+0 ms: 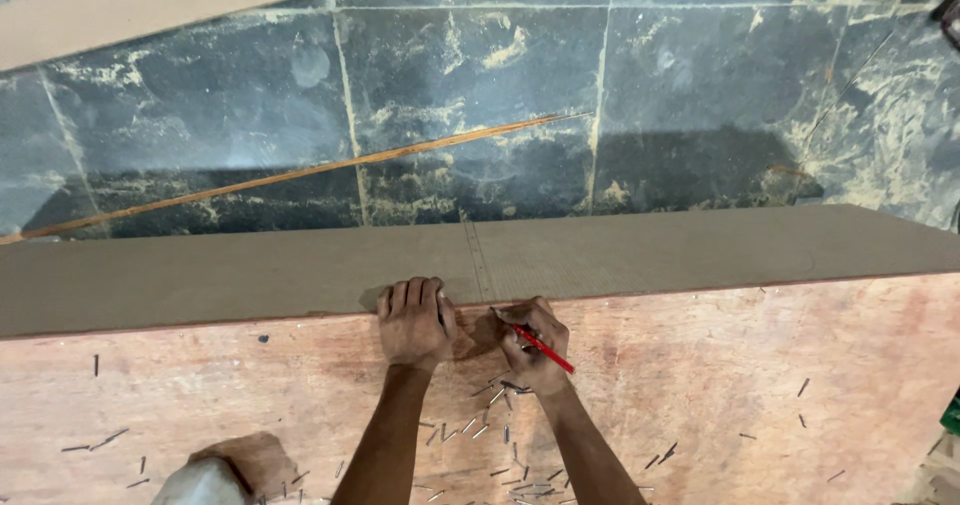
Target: The person hammers nails into a wooden plank attached to a large sheet of plywood. They then use a red pencil and a straight edge to mark lines on the plywood and continue hammering nails along the marked lines.
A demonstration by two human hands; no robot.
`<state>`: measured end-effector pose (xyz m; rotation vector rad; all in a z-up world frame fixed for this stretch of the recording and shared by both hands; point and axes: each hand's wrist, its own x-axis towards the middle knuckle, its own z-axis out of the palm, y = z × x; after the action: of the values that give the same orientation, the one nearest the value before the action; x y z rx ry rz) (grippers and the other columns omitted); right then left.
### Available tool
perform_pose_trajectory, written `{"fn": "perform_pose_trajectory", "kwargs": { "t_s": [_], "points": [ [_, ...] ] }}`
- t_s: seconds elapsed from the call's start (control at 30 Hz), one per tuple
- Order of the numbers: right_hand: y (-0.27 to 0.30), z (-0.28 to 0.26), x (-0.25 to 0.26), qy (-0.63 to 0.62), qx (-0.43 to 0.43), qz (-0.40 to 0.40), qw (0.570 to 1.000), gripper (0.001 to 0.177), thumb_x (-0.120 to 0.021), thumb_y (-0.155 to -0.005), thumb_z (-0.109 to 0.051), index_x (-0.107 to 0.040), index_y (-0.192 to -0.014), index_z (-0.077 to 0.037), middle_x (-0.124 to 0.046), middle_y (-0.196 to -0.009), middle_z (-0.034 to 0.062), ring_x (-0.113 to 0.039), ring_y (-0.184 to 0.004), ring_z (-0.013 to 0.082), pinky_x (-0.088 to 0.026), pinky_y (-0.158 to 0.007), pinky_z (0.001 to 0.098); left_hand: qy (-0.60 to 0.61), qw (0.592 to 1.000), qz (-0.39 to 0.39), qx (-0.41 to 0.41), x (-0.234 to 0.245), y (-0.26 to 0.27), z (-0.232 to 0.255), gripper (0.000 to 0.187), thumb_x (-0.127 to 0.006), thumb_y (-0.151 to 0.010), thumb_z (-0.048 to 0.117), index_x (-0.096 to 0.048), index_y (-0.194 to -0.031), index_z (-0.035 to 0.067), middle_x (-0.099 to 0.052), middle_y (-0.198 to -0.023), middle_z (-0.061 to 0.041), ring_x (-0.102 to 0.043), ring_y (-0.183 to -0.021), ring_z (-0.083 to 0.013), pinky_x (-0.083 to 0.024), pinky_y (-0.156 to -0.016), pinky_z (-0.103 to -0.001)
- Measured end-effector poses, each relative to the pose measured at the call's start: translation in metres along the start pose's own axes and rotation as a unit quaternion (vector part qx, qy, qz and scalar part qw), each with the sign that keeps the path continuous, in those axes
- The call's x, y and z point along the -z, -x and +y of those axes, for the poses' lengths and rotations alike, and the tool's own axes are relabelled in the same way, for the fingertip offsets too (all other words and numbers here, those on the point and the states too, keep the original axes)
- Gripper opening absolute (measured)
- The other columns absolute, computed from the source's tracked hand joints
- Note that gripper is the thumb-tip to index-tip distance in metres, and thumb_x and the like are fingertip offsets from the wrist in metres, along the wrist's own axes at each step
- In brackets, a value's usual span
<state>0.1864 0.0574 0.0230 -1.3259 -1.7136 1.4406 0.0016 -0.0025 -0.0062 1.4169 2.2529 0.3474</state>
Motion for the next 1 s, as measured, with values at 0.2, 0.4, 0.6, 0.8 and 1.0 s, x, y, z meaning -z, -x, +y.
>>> {"fn": "perform_pose_trajectory", "kwargs": {
  "t_s": [0.2,0.4,0.6,0.8,1.0],
  "points": [
    [0.000,-0.013,0.004,0.010,0.006,-0.003,1.000,0.021,-0.060,-0.068,0.008,-0.066,-0.087,0.002,-0.068,-0.086,0.0128,-0.062,-0.079,0.0224,-0.052,-0.071,0.0315,0.009,1.000,0.018,-0.007,0.004,0.001,0.001,0.026,-0.058,-0.088,0.024,-0.071,-0.103,0.009,-0.069,-0.106,-0.009,-0.060,-0.106,-0.0304,-0.040,-0.103,-0.050],
    [-0.002,-0.014,0.002,0.006,-0.014,0.010,1.000,0.018,-0.063,-0.071,0.006,-0.066,-0.088,0.002,-0.070,-0.087,0.0126,-0.064,-0.080,0.0242,-0.053,-0.072,0.0329,0.007,1.000,0.018,-0.004,0.007,0.001,0.005,0.023,-0.057,-0.088,0.023,-0.070,-0.101,0.010,-0.069,-0.105,-0.009,-0.061,-0.105,-0.0304,-0.041,-0.102,-0.049],
    [-0.001,-0.004,0.004,0.014,0.010,-0.001,1.000,0.020,-0.064,-0.070,0.008,-0.066,-0.088,0.002,-0.071,-0.087,0.0132,-0.064,-0.081,0.0246,-0.053,-0.074,0.0342,-0.003,1.000,0.015,-0.005,0.003,-0.002,0.004,0.021,-0.057,-0.088,0.022,-0.070,-0.100,0.010,-0.068,-0.102,-0.008,-0.061,-0.103,-0.0300,-0.042,-0.100,-0.049],
    [0.006,0.010,0.001,0.006,0.012,0.004,1.000,0.018,-0.064,-0.072,0.009,-0.066,-0.088,0.001,-0.070,-0.085,0.0121,-0.064,-0.076,0.0205,-0.053,-0.066,0.0309,-0.020,1.000,-0.005,-0.001,0.001,0.001,0.003,0.021,-0.056,-0.090,0.022,-0.071,-0.100,0.010,-0.069,-0.103,-0.008,-0.061,-0.103,-0.0287,-0.041,-0.101,-0.048],
    [0.008,0.014,0.000,0.000,-0.020,0.022,1.000,0.020,-0.063,-0.075,0.010,-0.069,-0.092,0.002,-0.068,-0.084,0.0117,-0.061,-0.069,0.0155,-0.050,-0.055,0.0262,-0.016,1.000,0.001,-0.004,0.000,0.000,0.001,0.021,-0.056,-0.090,0.021,-0.071,-0.099,0.010,-0.069,-0.103,-0.008,-0.061,-0.103,-0.0282,-0.041,-0.102,-0.047]
  ]
}}
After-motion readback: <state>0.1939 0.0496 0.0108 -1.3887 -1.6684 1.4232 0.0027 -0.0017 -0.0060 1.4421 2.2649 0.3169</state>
